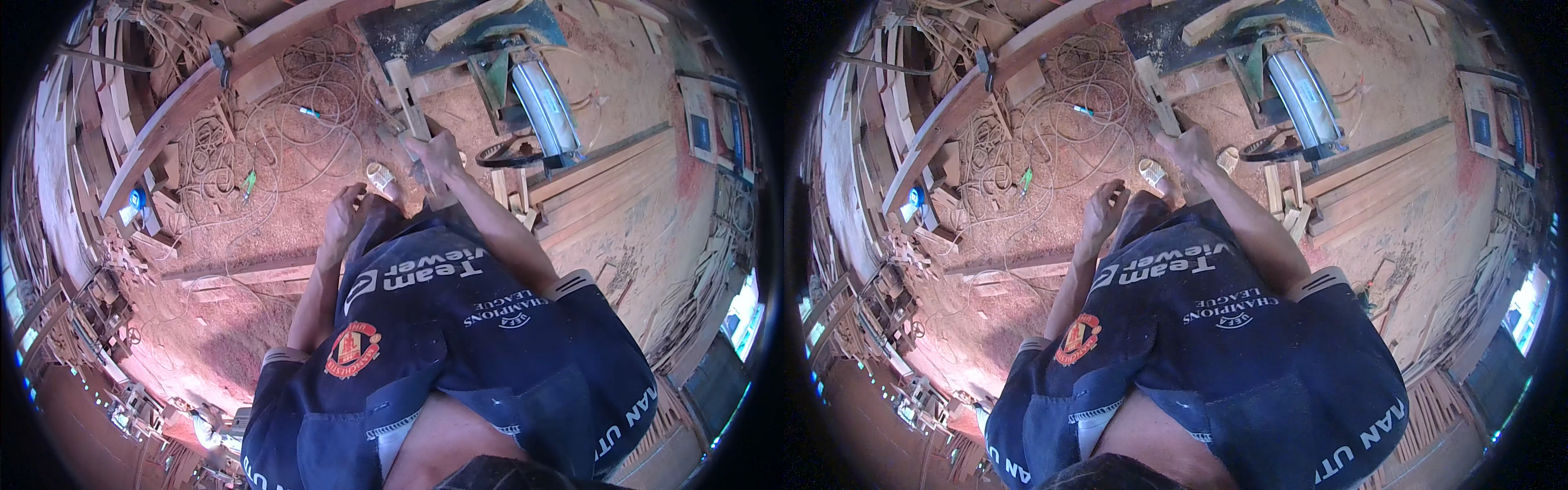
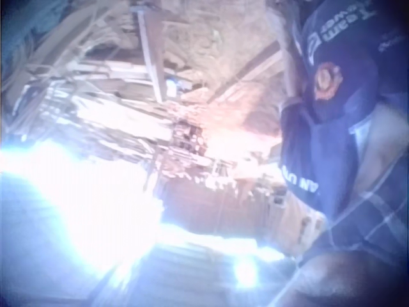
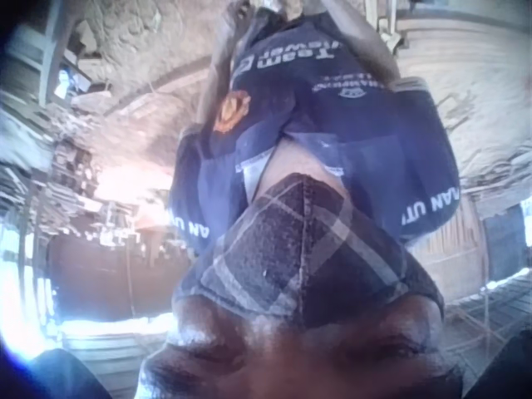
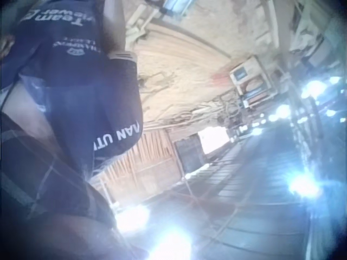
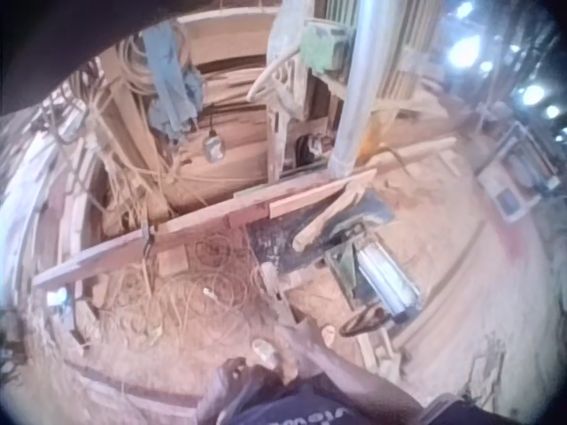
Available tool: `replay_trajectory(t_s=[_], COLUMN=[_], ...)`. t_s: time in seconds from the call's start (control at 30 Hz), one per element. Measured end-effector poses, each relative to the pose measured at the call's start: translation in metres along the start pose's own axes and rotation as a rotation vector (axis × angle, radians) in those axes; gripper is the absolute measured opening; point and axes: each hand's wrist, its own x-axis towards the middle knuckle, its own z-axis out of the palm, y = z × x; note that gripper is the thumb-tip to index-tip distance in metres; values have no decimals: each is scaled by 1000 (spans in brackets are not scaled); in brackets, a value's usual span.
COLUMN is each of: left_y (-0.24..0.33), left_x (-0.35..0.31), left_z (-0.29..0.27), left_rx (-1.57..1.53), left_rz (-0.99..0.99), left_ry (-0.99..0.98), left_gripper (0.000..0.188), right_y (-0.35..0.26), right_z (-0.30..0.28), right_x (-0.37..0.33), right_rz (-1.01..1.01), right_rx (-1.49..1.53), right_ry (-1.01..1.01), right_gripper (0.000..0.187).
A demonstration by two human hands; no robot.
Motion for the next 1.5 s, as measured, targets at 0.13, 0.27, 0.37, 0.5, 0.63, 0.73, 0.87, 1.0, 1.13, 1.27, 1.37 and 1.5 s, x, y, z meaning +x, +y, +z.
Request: replay_trajectory(t_s=[0.13, 0.27, 0.37, 0.5, 0.63, 0.73, 0.87, 1.0, 1.13, 1.27, 1.37, 1.5], left_y=[0, 1, 4, 8, 12, 14, 23, 31, 28, 17, 10, 17], left_x=[4, 6, 6, 5, 4, 6, 16, 23, 14, 1, -4, -7], left_z=[3, 6, 7, 6, 3, 2, 4, 5, 7, 17, 21, 27], left_rx=[11, -28, -5, -27, -47, -18, -78, -94, -28, 41, -30, -43], left_rz=[2, -45, 36, -21, -40, -113, -99, -73, -109, -128, -117, -182], left_ry=[-4, 13, 8, -16, 8, -8, -9, -8, 0, -53, -48, -12], left_gripper=[33, 34, 35, 36, 36, 37, 37, 38, 43, 43, 45, 46], right_y=[10, 21, 29, 38, 42, 37, 25, 23, 34, 34, 35, 41], right_z=[-1, 4, 10, 8, 5, 0, 0, 1, 2, -4, -5, -4], right_x=[-6, -4, -6, -8, -30, -39, -30, -8, -13, -6, -6, -13], right_rz=[27, 225, -61, 229, -8, 32, -93, 272, -122, 256, 28, 6], right_rx=[73, -150, 158, -35, 100, 58, 150, -242, 181, 10, 204, 339], right_ry=[-24, -146, -53, -195, -114, -185, -95, -162, -17, -154, -51, -176], right_gripper=[57, 58, 57, 60, 61, 63, 69, 67, 72, 67, 60, 57])
